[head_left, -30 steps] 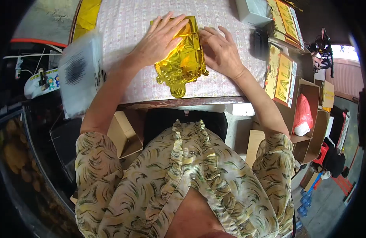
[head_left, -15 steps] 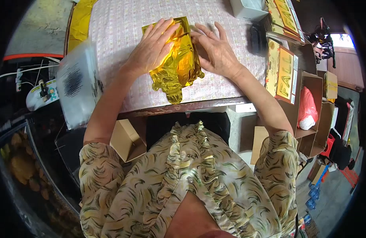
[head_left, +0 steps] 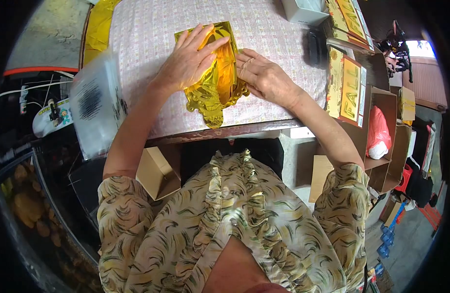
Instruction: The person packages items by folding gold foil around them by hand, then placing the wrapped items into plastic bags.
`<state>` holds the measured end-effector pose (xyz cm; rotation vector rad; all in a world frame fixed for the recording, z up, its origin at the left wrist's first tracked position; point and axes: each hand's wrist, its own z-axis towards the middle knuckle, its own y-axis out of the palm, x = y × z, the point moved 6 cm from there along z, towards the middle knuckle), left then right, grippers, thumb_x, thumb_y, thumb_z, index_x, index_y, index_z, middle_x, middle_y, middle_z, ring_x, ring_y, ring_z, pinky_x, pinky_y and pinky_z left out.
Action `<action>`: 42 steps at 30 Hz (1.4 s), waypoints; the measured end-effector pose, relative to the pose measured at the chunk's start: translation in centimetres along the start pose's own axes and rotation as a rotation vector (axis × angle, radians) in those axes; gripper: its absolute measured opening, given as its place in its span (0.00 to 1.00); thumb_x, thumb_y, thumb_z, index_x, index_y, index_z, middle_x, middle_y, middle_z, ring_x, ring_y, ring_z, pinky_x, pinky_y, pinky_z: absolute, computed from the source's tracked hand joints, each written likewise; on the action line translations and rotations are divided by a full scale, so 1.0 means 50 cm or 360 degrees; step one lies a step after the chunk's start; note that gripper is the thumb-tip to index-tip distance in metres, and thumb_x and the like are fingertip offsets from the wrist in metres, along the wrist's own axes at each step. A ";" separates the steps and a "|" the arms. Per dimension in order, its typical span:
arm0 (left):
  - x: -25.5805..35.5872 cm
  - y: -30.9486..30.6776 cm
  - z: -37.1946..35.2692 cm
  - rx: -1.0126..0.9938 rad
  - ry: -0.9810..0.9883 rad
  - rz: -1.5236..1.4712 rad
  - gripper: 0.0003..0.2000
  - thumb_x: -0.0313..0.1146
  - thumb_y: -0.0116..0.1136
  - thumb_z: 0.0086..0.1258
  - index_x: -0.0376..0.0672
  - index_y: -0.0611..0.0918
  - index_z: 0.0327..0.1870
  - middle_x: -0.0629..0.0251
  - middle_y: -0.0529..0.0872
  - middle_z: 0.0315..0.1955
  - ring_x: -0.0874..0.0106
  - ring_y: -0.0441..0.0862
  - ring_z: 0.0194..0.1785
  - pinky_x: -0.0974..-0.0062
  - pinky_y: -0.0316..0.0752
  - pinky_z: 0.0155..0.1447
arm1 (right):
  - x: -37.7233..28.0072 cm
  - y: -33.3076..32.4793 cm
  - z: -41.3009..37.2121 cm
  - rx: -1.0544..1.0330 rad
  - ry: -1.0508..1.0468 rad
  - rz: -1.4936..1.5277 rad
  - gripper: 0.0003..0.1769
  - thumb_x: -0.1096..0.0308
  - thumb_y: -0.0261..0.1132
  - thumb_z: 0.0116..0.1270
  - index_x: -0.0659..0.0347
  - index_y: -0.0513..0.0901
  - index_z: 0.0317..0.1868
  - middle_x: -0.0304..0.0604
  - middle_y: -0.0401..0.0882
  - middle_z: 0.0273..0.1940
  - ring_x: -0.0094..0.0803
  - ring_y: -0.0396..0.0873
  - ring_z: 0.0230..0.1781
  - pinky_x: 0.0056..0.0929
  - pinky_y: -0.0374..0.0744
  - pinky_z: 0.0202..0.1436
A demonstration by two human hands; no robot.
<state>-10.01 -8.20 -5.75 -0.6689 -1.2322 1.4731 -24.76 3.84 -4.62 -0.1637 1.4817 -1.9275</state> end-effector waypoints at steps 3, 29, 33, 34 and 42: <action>0.004 -0.001 0.002 -0.0004 0.0035 0.0040 0.23 0.37 0.46 0.84 0.61 0.72 0.79 0.53 0.65 0.79 0.47 0.61 0.80 0.47 0.54 0.83 | -0.005 -0.002 -0.002 -0.0039 -0.0060 -0.0017 0.30 0.77 0.74 0.51 0.64 0.84 0.58 0.50 0.83 0.63 0.49 0.75 0.72 0.48 0.69 0.82; 0.000 0.017 -0.009 -0.0093 0.0037 0.0276 0.25 0.53 0.48 0.83 0.81 0.68 0.79 0.53 0.64 0.80 0.52 0.57 0.83 0.48 0.48 0.86 | 0.006 -0.041 0.040 0.0108 -0.0063 0.0262 0.18 0.82 0.66 0.57 0.64 0.89 0.49 0.47 0.87 0.53 0.44 0.84 0.55 0.42 0.82 0.62; 0.005 0.010 -0.010 -0.0088 0.0012 0.0218 0.26 0.50 0.50 0.83 0.73 0.69 0.80 0.55 0.61 0.82 0.54 0.55 0.85 0.49 0.48 0.86 | 0.007 -0.032 0.019 0.0065 -0.0020 0.0276 0.19 0.83 0.66 0.57 0.65 0.89 0.50 0.47 0.87 0.53 0.47 0.84 0.57 0.42 0.81 0.64; 0.004 0.009 -0.011 -0.0086 0.0010 0.0221 0.26 0.50 0.50 0.83 0.73 0.69 0.80 0.55 0.61 0.82 0.54 0.55 0.85 0.49 0.48 0.86 | 0.008 -0.034 0.014 0.0095 0.0007 0.0298 0.19 0.83 0.67 0.57 0.65 0.89 0.50 0.47 0.87 0.53 0.47 0.84 0.58 0.42 0.81 0.65; -0.084 -0.049 0.081 -0.0700 -0.0642 -0.0623 0.20 0.46 0.56 0.82 0.58 0.81 0.72 0.56 0.80 0.71 0.63 0.83 0.67 0.61 0.78 0.67 | -0.004 -0.038 0.014 0.0076 0.0051 0.0257 0.19 0.83 0.68 0.56 0.66 0.89 0.49 0.47 0.87 0.54 0.46 0.84 0.60 0.39 0.83 0.64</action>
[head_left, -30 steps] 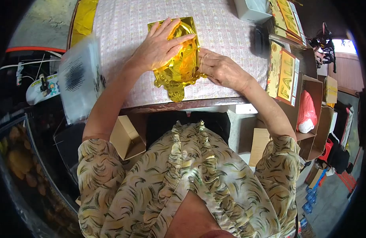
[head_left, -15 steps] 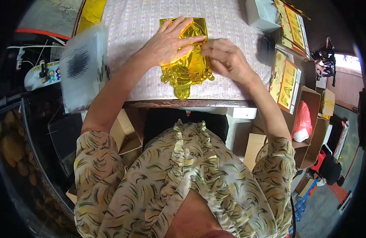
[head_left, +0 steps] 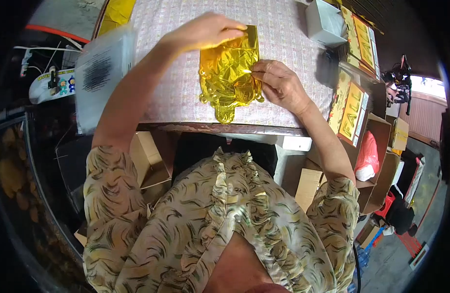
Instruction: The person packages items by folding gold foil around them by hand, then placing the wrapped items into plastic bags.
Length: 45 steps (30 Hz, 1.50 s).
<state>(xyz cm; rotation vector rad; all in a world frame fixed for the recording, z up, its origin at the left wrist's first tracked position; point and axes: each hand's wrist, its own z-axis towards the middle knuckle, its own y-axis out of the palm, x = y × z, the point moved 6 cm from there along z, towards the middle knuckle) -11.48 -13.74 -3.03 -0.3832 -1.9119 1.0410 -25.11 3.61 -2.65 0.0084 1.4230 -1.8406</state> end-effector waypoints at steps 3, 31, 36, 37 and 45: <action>-0.007 -0.018 0.076 0.0381 0.0379 0.0055 0.17 0.47 0.63 0.77 0.50 0.88 0.60 0.63 0.89 0.53 0.69 0.88 0.52 0.68 0.82 0.55 | -0.001 0.002 0.003 -0.0014 0.0008 -0.0018 0.19 0.83 0.68 0.56 0.66 0.89 0.49 0.46 0.86 0.54 0.47 0.84 0.60 0.40 0.84 0.63; 0.011 0.026 0.100 0.0861 0.0880 0.0012 0.18 0.46 0.75 0.59 0.45 0.83 0.42 0.58 0.84 0.38 0.55 0.82 0.46 0.58 0.79 0.53 | -0.034 0.122 0.126 -0.0482 -0.0350 0.0019 0.37 0.44 0.57 0.78 0.55 0.68 0.79 0.45 0.66 0.79 0.46 0.64 0.80 0.49 0.62 0.84; 0.013 0.026 0.091 0.0867 0.0852 0.0008 0.19 0.47 0.74 0.60 0.44 0.83 0.42 0.57 0.83 0.38 0.54 0.82 0.47 0.58 0.79 0.53 | -0.079 0.163 0.074 -0.0796 -0.0312 -0.0104 0.45 0.31 0.42 0.79 0.47 0.51 0.86 0.41 0.52 0.86 0.37 0.49 0.87 0.44 0.45 0.90; 0.018 0.028 0.089 0.0861 0.0876 -0.0003 0.19 0.47 0.74 0.60 0.44 0.83 0.42 0.57 0.83 0.38 0.54 0.82 0.47 0.58 0.79 0.53 | -0.102 0.150 0.068 -0.0668 -0.0323 0.0076 0.39 0.36 0.47 0.81 0.49 0.62 0.83 0.42 0.61 0.82 0.38 0.59 0.84 0.46 0.51 0.89; 0.019 0.024 0.093 0.0868 0.0890 0.0045 0.19 0.48 0.74 0.60 0.44 0.83 0.42 0.56 0.84 0.39 0.53 0.82 0.48 0.57 0.79 0.55 | 0.015 -0.018 0.046 0.0063 0.0113 -0.0281 0.18 0.74 0.69 0.67 0.52 0.90 0.57 0.40 0.87 0.54 0.37 0.82 0.53 0.43 0.77 0.58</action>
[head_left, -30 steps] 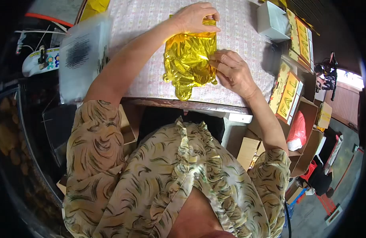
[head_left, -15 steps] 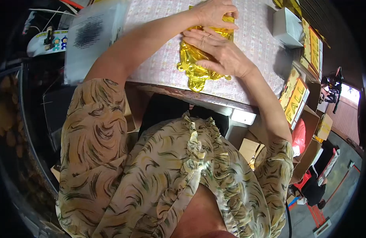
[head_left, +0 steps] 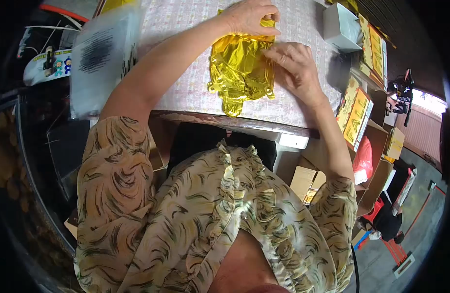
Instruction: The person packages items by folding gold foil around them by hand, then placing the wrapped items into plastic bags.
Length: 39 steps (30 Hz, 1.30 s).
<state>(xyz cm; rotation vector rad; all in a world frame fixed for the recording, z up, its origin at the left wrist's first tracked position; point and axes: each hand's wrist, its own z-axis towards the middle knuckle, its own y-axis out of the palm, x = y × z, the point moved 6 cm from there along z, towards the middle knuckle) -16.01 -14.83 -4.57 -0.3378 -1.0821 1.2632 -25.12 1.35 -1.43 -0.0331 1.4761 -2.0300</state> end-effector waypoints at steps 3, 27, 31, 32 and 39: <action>0.003 0.000 0.000 -0.0005 -0.0029 -0.0021 0.19 0.48 0.73 0.61 0.44 0.83 0.42 0.55 0.84 0.40 0.52 0.82 0.49 0.57 0.79 0.54 | 0.010 0.013 -0.015 -0.0032 -0.0229 -0.0134 0.23 0.79 0.72 0.60 0.50 0.91 0.56 0.37 0.87 0.55 0.38 0.81 0.56 0.39 0.75 0.60; 0.056 -0.206 -0.233 -0.0120 -0.0065 0.0274 0.07 0.34 0.69 0.70 0.41 0.86 0.41 0.64 0.87 0.38 0.66 0.86 0.42 0.70 0.84 0.49 | 0.028 0.020 -0.033 -0.0006 -0.0054 0.0067 0.19 0.80 0.70 0.61 0.52 0.92 0.50 0.35 0.88 0.51 0.35 0.82 0.55 0.38 0.72 0.65; 0.143 -0.183 -0.307 -0.0235 0.0260 0.0524 0.09 0.28 0.71 0.63 0.38 0.85 0.42 0.63 0.86 0.43 0.64 0.86 0.47 0.69 0.85 0.52 | 0.033 0.024 -0.033 0.0007 -0.0036 0.0190 0.19 0.81 0.68 0.61 0.53 0.92 0.51 0.37 0.88 0.51 0.38 0.82 0.54 0.37 0.73 0.64; 0.149 -0.177 -0.308 -0.0228 0.0304 0.0527 0.11 0.28 0.71 0.61 0.38 0.85 0.44 0.63 0.86 0.46 0.64 0.86 0.50 0.69 0.84 0.53 | 0.037 0.023 -0.030 0.0013 -0.0016 0.0211 0.18 0.81 0.68 0.62 0.54 0.91 0.51 0.38 0.88 0.51 0.39 0.82 0.54 0.37 0.74 0.65; 0.171 -0.147 -0.267 -0.0102 0.0244 0.0508 0.16 0.26 0.70 0.59 0.41 0.85 0.50 0.63 0.86 0.48 0.63 0.85 0.53 0.68 0.83 0.57 | 0.043 0.026 -0.035 0.0021 0.0044 0.0212 0.17 0.81 0.68 0.62 0.56 0.91 0.50 0.39 0.88 0.51 0.39 0.82 0.54 0.37 0.74 0.65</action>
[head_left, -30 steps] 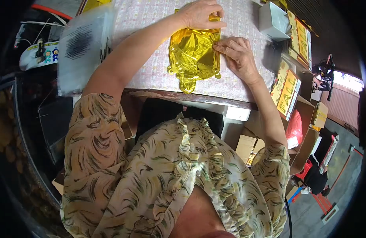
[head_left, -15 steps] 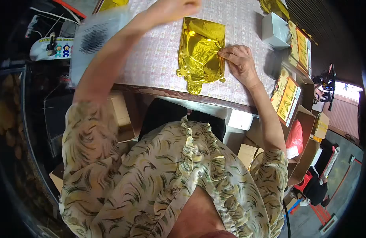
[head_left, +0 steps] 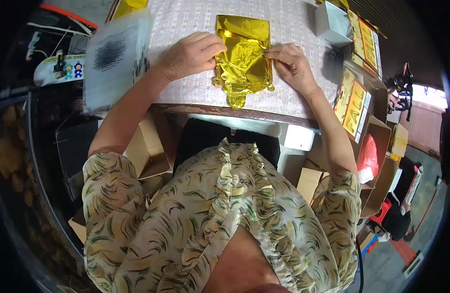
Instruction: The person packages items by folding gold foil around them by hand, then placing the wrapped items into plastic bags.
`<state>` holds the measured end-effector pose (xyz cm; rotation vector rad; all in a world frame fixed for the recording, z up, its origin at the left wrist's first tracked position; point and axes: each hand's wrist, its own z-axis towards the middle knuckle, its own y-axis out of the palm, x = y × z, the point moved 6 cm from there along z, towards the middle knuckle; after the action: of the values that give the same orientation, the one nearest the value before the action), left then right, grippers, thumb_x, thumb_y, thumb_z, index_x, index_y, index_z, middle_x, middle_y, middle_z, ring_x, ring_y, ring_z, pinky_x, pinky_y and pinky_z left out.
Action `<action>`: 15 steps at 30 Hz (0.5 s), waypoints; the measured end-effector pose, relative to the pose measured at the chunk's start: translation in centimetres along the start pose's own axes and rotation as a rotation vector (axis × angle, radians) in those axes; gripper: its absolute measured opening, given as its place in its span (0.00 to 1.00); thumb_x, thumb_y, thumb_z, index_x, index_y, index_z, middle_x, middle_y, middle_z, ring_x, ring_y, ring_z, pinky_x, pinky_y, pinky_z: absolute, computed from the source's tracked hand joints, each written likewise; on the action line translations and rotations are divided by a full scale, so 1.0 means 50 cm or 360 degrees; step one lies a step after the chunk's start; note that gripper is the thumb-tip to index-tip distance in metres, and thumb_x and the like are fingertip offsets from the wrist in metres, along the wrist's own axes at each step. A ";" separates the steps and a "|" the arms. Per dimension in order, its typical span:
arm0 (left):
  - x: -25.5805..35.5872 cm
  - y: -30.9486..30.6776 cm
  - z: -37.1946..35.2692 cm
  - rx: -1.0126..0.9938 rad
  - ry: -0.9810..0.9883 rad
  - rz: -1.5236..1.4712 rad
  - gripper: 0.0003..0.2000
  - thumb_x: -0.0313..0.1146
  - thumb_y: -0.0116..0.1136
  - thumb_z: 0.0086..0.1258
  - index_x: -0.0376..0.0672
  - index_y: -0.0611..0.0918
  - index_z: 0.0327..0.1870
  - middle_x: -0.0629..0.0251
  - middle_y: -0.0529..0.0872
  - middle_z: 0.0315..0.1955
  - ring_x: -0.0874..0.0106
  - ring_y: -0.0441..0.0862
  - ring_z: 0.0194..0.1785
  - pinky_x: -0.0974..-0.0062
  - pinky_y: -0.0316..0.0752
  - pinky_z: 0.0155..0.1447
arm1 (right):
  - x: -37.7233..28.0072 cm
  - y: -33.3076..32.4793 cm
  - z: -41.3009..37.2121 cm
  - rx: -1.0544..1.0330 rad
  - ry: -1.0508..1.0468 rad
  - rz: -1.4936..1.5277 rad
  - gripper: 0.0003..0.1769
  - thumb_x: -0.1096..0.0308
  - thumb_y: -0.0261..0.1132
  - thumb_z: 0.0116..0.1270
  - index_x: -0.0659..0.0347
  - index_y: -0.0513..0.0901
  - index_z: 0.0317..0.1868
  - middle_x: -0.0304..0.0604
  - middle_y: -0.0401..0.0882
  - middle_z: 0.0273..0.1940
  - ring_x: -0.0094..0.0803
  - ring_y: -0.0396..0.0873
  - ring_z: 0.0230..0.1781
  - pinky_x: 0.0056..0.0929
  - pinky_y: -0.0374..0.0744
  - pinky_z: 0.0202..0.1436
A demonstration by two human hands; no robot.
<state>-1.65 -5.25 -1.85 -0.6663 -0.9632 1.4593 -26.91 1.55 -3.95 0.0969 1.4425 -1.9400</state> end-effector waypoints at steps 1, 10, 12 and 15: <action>0.002 -0.004 0.007 0.0040 -0.0002 0.0048 0.18 0.26 0.69 0.58 0.42 0.85 0.52 0.64 0.86 0.49 0.64 0.85 0.53 0.68 0.82 0.59 | -0.001 -0.001 0.000 0.0007 -0.0021 -0.0005 0.17 0.81 0.68 0.62 0.56 0.91 0.50 0.39 0.88 0.51 0.39 0.82 0.54 0.37 0.75 0.65; -0.010 0.041 -0.018 0.0031 -0.0047 -0.0244 0.21 0.17 0.65 0.58 0.43 0.88 0.54 0.63 0.91 0.52 0.62 0.88 0.57 0.67 0.84 0.62 | 0.002 -0.002 0.000 -0.0009 -0.0009 0.0041 0.17 0.81 0.67 0.62 0.57 0.91 0.50 0.38 0.89 0.52 0.39 0.82 0.55 0.38 0.75 0.67; -0.018 0.039 -0.023 0.0029 -0.0226 -0.0284 0.21 0.14 0.64 0.58 0.42 0.89 0.54 0.61 0.92 0.52 0.62 0.89 0.56 0.69 0.86 0.61 | 0.001 -0.003 0.002 -0.0022 -0.0013 0.0032 0.17 0.80 0.68 0.62 0.56 0.91 0.50 0.37 0.89 0.53 0.38 0.81 0.56 0.39 0.73 0.68; -0.029 0.044 -0.033 0.0050 -0.0416 -0.0443 0.21 0.14 0.64 0.59 0.42 0.90 0.54 0.61 0.92 0.54 0.62 0.89 0.58 0.68 0.85 0.62 | -0.007 -0.011 0.005 -0.0043 -0.0010 0.0014 0.17 0.79 0.68 0.63 0.55 0.91 0.51 0.37 0.89 0.52 0.37 0.80 0.55 0.38 0.71 0.69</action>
<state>-1.17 -6.28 -4.77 -0.3067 -1.1808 1.3291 -26.87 1.57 -3.26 0.0841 1.4616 -1.9115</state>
